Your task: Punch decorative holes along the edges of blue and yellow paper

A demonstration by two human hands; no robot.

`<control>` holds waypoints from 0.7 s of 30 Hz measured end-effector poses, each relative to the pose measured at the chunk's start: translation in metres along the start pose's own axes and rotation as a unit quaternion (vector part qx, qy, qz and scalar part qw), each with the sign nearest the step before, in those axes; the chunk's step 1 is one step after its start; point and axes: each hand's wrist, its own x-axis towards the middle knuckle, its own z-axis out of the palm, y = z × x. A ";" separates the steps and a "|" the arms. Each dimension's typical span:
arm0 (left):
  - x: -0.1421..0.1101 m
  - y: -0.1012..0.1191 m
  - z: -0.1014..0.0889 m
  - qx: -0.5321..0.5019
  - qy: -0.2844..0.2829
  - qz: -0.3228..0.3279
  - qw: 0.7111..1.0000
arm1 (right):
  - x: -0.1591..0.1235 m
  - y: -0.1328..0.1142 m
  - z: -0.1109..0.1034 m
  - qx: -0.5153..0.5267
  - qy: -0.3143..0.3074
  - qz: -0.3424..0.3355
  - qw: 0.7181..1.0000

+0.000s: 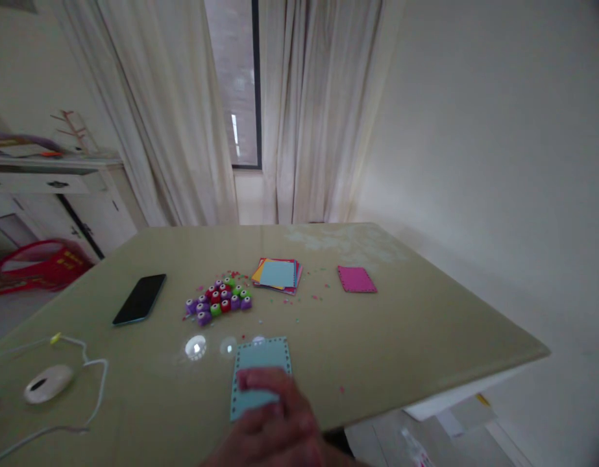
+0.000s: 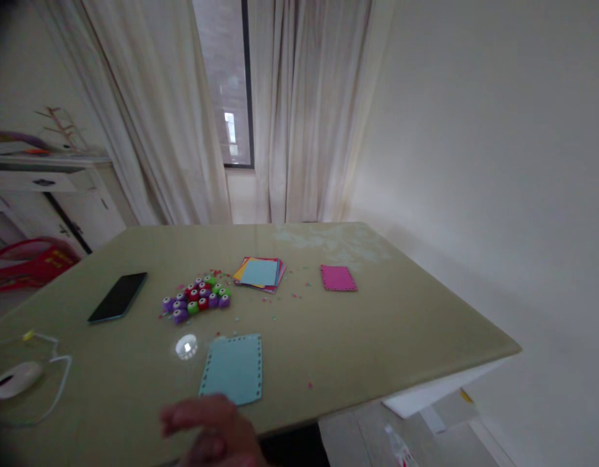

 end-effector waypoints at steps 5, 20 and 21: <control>0.085 -0.076 -0.012 -0.028 0.105 -0.051 0.993 | 0.085 0.072 -0.036 -0.049 0.010 0.070 0.996; 0.104 -0.151 -0.008 -0.027 -0.077 0.005 0.997 | 0.130 0.146 -0.014 -0.199 -0.157 -0.038 0.967; 0.105 -0.146 -0.012 -0.032 -0.095 0.023 0.995 | 0.131 0.146 -0.019 -0.210 -0.156 -0.024 0.965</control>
